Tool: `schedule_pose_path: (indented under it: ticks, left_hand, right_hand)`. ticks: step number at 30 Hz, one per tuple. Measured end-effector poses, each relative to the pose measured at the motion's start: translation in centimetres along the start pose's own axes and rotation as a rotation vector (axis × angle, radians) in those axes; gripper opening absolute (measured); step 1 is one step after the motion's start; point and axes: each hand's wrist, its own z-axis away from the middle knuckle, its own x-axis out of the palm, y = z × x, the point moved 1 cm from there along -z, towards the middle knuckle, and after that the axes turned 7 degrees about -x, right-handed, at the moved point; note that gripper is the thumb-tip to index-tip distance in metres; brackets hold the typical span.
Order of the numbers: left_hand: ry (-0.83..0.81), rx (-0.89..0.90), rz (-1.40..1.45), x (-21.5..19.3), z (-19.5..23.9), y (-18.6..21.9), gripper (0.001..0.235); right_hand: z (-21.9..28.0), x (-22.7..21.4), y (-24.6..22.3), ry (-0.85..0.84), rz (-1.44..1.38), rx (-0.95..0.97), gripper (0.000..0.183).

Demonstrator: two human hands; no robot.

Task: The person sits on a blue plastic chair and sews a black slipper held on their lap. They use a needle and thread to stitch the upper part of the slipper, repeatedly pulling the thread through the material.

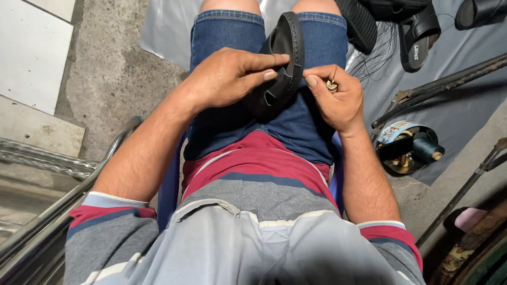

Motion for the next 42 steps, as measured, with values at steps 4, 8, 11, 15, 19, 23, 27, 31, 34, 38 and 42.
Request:
schedule_pose_path:
  ticks: [4,8,11,15,19,23,27,31,34,38,42]
  left_hand:
    - [0.217,0.069,-0.070,-0.4,1.9,0.7,0.040]
    - [0.237,0.088,-0.173,2.0,2.7,2.8,0.053]
    - [0.292,0.340,0.042,2.3,2.4,3.9,0.014]
    - [0.308,0.084,0.356,-3.8,6.5,0.7,0.020]
    - [1.026,-0.334,0.468,-8.4,12.2,-9.4,0.012]
    - [1.353,-0.364,-0.439,-7.7,14.3,-9.3,0.038]
    - [1.224,-0.365,-0.121,-3.3,9.0,-7.8,0.060]
    - [0.485,0.140,-0.207,-0.4,4.0,0.7,0.044]
    - [0.345,0.189,-0.199,2.1,1.9,0.8,0.064]
    - [0.383,0.255,-0.059,4.5,0.3,-0.5,0.063]
    - [0.433,0.339,-0.072,5.0,-0.9,-1.7,0.056]
  right_hand:
    - [-0.3,-1.9,-1.1,-0.162,0.015,0.209,0.012]
    - [-0.6,-3.0,-6.3,-0.239,-0.024,0.282,0.021]
    - [-1.3,-2.4,-9.4,-0.353,-0.065,0.147,0.016]
    - [-0.9,-4.3,-8.4,-0.245,-0.036,0.041,0.031]
    - [0.6,-6.3,-5.9,-0.158,0.206,-0.053,0.037]
    - [1.0,-6.0,-5.1,-0.288,0.301,-0.174,0.028]
    - [-0.5,-4.5,-6.4,-0.391,0.321,-0.264,0.034]
    - [-1.4,-3.7,-7.0,-0.463,0.483,-0.352,0.034]
    - [-1.6,-3.9,-6.8,-0.478,0.568,-0.376,0.035]
    - [-2.0,-4.4,-6.5,-0.510,0.634,-0.372,0.036]
    - [-2.4,-5.0,-5.5,-0.517,0.671,-0.453,0.035]
